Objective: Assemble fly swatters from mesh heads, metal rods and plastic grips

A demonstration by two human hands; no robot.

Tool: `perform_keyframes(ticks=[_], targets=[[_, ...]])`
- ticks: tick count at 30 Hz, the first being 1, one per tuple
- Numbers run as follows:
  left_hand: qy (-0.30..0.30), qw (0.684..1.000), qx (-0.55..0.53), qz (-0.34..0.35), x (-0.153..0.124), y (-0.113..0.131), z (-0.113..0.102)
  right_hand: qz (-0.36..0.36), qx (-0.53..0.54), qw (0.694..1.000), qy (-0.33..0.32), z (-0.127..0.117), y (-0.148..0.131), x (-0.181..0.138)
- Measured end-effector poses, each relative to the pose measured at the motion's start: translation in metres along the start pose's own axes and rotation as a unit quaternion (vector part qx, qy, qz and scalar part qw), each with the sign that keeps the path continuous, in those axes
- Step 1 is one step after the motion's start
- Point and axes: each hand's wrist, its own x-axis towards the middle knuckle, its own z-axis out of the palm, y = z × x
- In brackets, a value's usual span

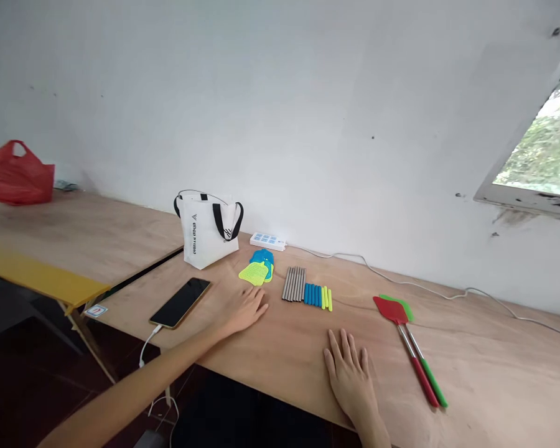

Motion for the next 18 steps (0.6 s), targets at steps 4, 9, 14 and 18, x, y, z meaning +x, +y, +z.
perform_keyframes(ticks=[4, 9, 14, 18], targets=[[0.045, 0.989, -0.007, -0.14, 0.05, -0.027, 0.007, -0.012, -0.013, 1.0, 0.005, -0.003, -0.009, -0.004], [0.05, 0.966, -0.025, -0.252, 0.093, -0.039, 0.024, -0.006, 0.0, 1.0, 0.006, -0.006, -0.007, -0.003], [0.077, 0.964, -0.032, -0.251, 0.1, -0.043, 0.03, -0.003, -0.005, 1.0, -0.013, -0.022, -0.013, -0.005], [0.097, 0.961, -0.05, -0.254, 0.096, -0.046, 0.028, 0.018, 0.003, 0.999, -0.027, -0.033, -0.018, -0.005]])
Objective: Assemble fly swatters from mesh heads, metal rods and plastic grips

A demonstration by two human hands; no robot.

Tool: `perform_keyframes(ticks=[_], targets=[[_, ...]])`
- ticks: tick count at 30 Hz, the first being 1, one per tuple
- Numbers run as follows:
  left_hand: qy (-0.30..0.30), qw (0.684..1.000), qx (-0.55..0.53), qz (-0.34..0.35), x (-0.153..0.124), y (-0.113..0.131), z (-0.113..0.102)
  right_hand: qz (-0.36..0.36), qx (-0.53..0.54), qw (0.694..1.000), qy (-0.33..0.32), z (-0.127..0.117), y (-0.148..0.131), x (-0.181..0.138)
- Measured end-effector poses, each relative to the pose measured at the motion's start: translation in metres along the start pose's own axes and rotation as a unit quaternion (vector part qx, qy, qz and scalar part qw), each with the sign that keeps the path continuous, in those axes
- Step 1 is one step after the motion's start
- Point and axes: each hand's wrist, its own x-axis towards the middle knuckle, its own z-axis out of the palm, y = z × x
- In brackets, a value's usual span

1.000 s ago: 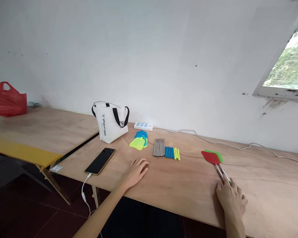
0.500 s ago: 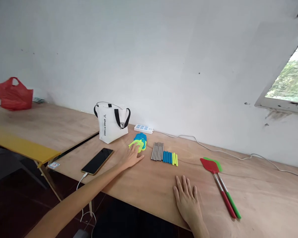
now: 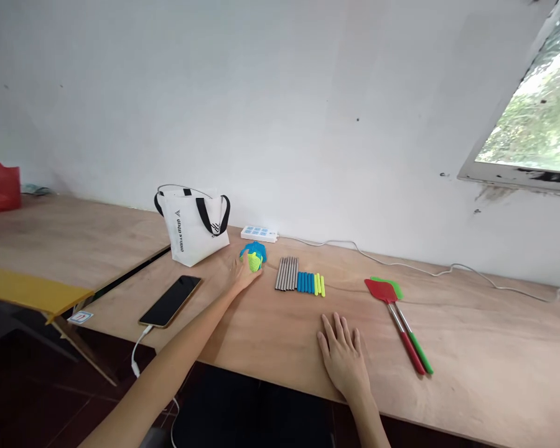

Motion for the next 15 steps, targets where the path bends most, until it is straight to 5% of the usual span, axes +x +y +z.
perform_keyframes(ticks=[5, 8, 12, 15], targets=[[0.068, 0.997, -0.039, 0.023, -0.014, 0.002, -0.01, 0.004, 0.006, 1.0, -0.009, -0.002, -0.001, 0.001], [0.085, 0.99, -0.035, 0.104, -0.035, 0.003, -0.021, -0.001, 0.01, 1.0, -0.003, 0.0, 0.0, 0.001], [0.022, 0.964, -0.051, 0.26, -0.082, 0.0, -0.041, -0.015, 0.025, 1.0, 0.011, 0.009, 0.002, 0.003], [-0.091, 0.939, -0.083, 0.321, -0.122, -0.005, -0.061, -0.024, 0.045, 0.999, 0.018, 0.015, 0.0, 0.011]])
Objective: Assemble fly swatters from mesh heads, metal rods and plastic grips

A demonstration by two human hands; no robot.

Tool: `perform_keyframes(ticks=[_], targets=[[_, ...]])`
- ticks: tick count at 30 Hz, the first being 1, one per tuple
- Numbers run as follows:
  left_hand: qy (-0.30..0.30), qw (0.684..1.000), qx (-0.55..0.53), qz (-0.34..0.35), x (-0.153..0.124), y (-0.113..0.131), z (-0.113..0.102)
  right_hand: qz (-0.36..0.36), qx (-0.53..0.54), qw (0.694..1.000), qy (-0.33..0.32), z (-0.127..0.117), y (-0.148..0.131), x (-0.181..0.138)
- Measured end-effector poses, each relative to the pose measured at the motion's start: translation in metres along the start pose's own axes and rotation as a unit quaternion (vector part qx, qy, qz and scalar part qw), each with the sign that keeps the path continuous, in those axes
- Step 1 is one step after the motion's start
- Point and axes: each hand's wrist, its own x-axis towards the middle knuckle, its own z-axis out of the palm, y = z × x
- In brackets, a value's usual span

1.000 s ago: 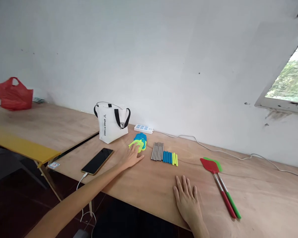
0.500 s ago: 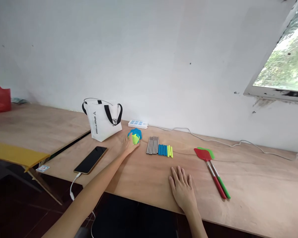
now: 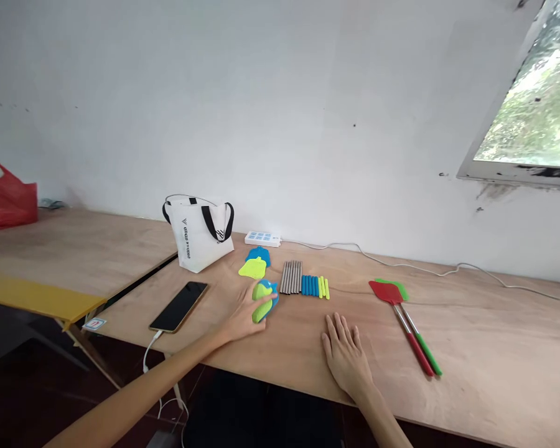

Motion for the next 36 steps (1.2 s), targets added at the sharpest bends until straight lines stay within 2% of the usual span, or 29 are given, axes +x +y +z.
perform_keyframes(ticks=[3, 5, 11, 17, 21, 24, 29, 32, 36], targets=[[-0.118, 0.992, -0.027, 0.042, -0.027, 0.019, -0.014, -0.017, 0.012, 1.0, 0.001, 0.001, -0.008, 0.017], [-0.153, 0.986, -0.027, 0.051, -0.034, 0.028, -0.022, -0.023, 0.019, 1.0, 0.003, -0.002, -0.017, 0.032], [-0.144, 0.989, -0.017, 0.006, -0.021, 0.043, -0.025, 0.009, 0.022, 1.0, -0.017, -0.01, -0.037, 0.073], [-0.127, 0.992, -0.02, 0.0, -0.016, 0.044, -0.018, -0.002, 0.022, 1.0, -0.002, -0.009, -0.038, 0.074], [-0.122, 0.992, -0.021, -0.006, -0.019, 0.044, -0.018, -0.015, 0.03, 0.999, 0.023, -0.008, -0.036, 0.06], [-0.121, 0.992, -0.018, -0.005, -0.02, 0.044, -0.017, -0.028, 0.051, 0.998, 0.035, -0.008, -0.036, 0.039], [-0.12, 0.993, -0.02, -0.006, -0.019, 0.042, -0.016, -0.071, 0.125, 0.988, 0.058, -0.011, -0.035, -0.025], [-0.123, 0.992, -0.019, -0.01, -0.019, 0.041, -0.016, -0.107, 0.181, 0.976, 0.05, -0.021, -0.033, -0.06], [-0.11, 0.994, -0.026, -0.008, -0.019, 0.037, -0.012, -0.062, 0.234, 0.968, 0.067, -0.039, -0.038, -0.069]])
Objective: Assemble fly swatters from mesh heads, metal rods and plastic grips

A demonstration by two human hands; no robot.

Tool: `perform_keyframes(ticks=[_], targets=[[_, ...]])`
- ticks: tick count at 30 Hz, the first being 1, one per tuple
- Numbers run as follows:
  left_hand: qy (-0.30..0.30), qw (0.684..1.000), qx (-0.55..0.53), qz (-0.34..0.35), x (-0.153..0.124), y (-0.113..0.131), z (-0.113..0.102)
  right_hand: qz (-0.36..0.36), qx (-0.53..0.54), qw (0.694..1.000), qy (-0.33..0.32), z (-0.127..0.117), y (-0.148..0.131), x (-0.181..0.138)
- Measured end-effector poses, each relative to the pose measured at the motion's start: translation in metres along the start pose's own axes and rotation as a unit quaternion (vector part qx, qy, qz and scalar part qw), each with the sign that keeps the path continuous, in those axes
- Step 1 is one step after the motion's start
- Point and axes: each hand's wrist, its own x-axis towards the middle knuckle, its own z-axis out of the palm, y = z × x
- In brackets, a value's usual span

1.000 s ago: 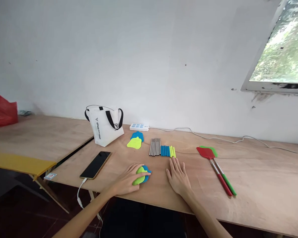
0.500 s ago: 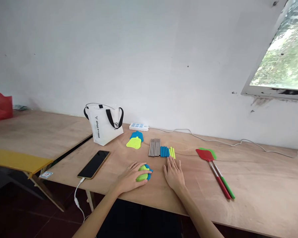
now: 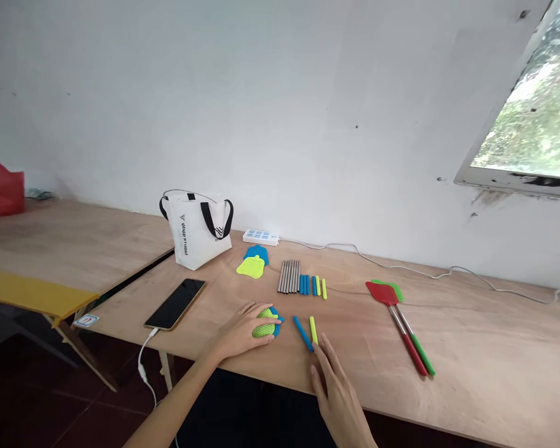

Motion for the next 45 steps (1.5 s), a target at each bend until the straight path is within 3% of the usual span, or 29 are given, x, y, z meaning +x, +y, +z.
perform_keyframes(ticks=[3, 6, 11, 18, 25, 30, 33, 37, 45], targets=[[0.023, 1.0, -0.009, 0.015, 0.001, -0.004, 0.004, 0.006, 0.005, 1.0, -0.018, 0.002, -0.016, 0.022], [0.028, 0.999, -0.009, 0.026, 0.002, -0.009, 0.007, -0.032, 0.015, 0.998, -0.057, 0.016, -0.035, 0.047], [0.045, 0.999, 0.003, -0.015, 0.0, -0.015, 0.003, -0.097, 0.039, 0.991, -0.084, 0.041, -0.053, 0.065], [0.027, 0.999, -0.008, -0.021, 0.001, -0.015, 0.001, -0.07, -0.028, 0.994, -0.079, 0.039, -0.04, 0.08], [0.018, 0.999, -0.011, -0.025, 0.001, -0.008, 0.005, -0.048, -0.054, 0.997, -0.007, 0.016, -0.016, 0.077], [0.052, 0.997, 0.042, -0.027, 0.034, -0.001, 0.002, -0.065, -0.08, 0.995, 0.006, 0.019, -0.013, 0.071], [0.039, 0.99, 0.117, -0.062, 0.071, 0.001, 0.001, -0.073, -0.103, 0.992, 0.014, 0.023, -0.014, 0.071], [0.031, 0.987, 0.135, -0.084, 0.107, -0.001, 0.008, -0.075, -0.099, 0.992, 0.014, 0.025, -0.013, 0.071], [0.003, 0.983, 0.152, -0.098, 0.113, 0.008, 0.021, -0.083, -0.113, 0.99, 0.025, 0.025, -0.013, 0.07]])
